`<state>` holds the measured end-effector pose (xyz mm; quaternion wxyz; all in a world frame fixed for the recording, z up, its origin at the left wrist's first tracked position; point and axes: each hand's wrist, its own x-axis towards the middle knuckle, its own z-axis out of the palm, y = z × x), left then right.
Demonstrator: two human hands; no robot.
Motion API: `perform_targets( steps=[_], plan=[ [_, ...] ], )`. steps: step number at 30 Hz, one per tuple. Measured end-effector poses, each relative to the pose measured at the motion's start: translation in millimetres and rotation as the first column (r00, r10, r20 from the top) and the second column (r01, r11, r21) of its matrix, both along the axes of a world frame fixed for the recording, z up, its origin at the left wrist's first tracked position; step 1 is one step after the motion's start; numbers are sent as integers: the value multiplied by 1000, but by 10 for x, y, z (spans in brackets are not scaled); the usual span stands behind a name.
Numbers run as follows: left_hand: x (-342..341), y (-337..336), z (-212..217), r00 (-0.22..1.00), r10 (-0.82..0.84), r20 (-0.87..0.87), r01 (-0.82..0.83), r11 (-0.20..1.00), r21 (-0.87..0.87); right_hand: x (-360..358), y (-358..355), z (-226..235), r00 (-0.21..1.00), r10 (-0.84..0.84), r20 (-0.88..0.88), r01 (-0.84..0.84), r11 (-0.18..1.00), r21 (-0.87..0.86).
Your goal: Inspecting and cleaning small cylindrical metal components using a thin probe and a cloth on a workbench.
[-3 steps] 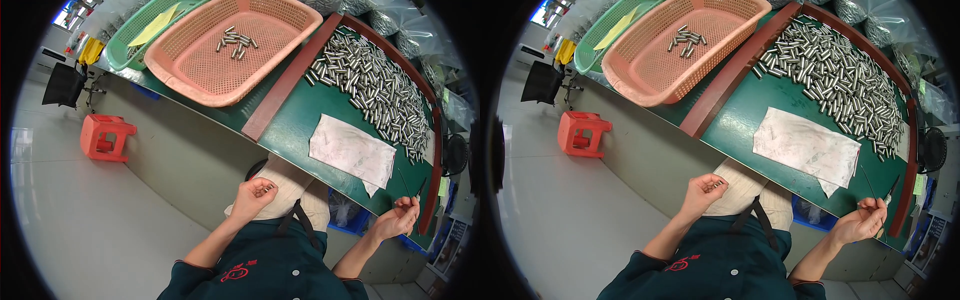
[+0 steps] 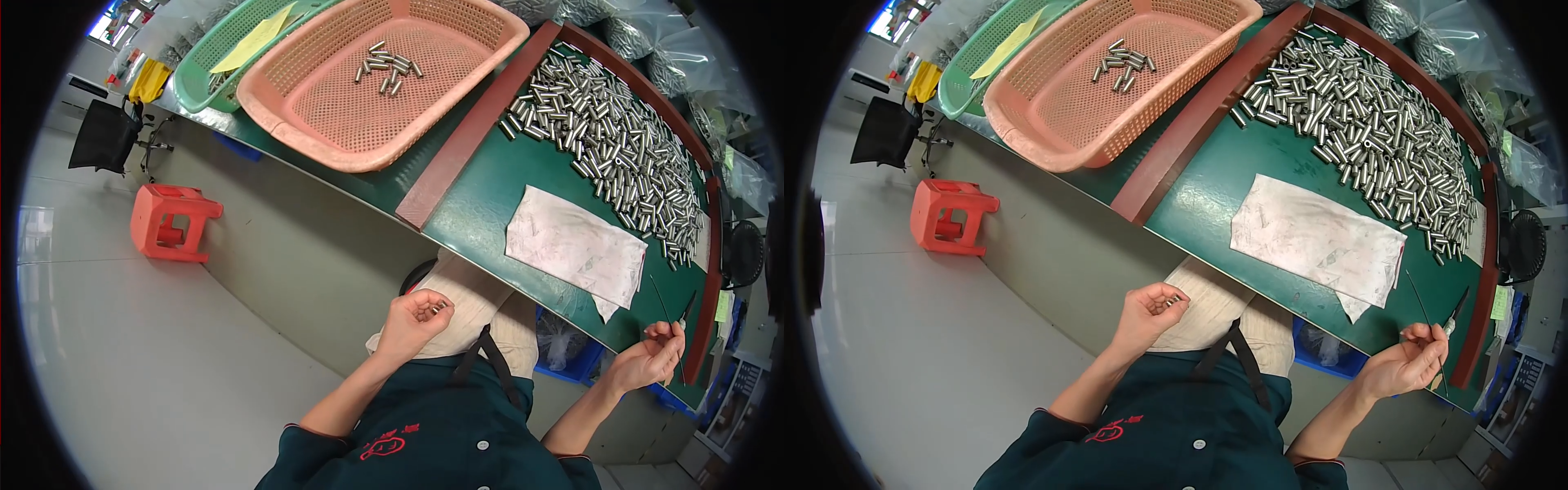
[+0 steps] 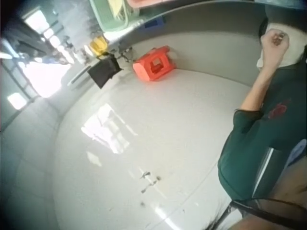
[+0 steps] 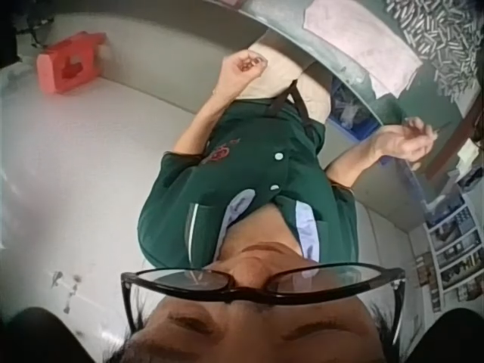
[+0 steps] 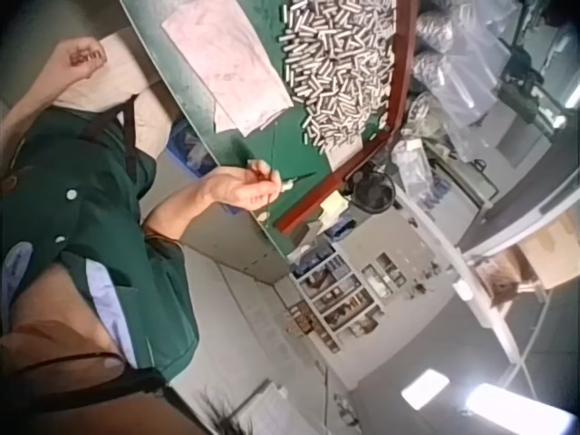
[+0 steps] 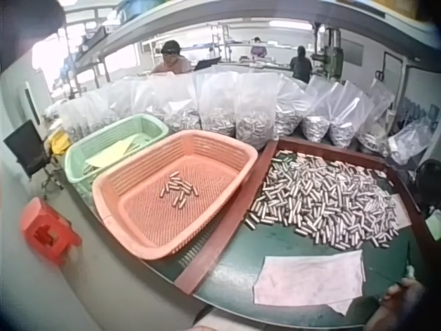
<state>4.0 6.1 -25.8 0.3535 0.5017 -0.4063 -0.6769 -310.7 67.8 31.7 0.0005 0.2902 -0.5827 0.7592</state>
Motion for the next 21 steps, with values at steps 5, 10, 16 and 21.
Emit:
perform_targets(
  steps=[5,10,16,21],
  plan=[
    [20,-24,33,996,-16,89,22,998,-63,12,-40,-23,1000,6,6,-6,1000,-3],
    [-28,-69,152,973,-56,225,93,983,-160,15,-34,31,999,-33,6,33,999,-23],
    [37,-368,1119,818,231,526,424,377,-824,77,-70,-26,998,-16,60,18,999,-42],
    [65,-994,1631,679,571,461,460,159,-874,76,-12,-25,997,-57,58,61,996,-67]
  ],
)
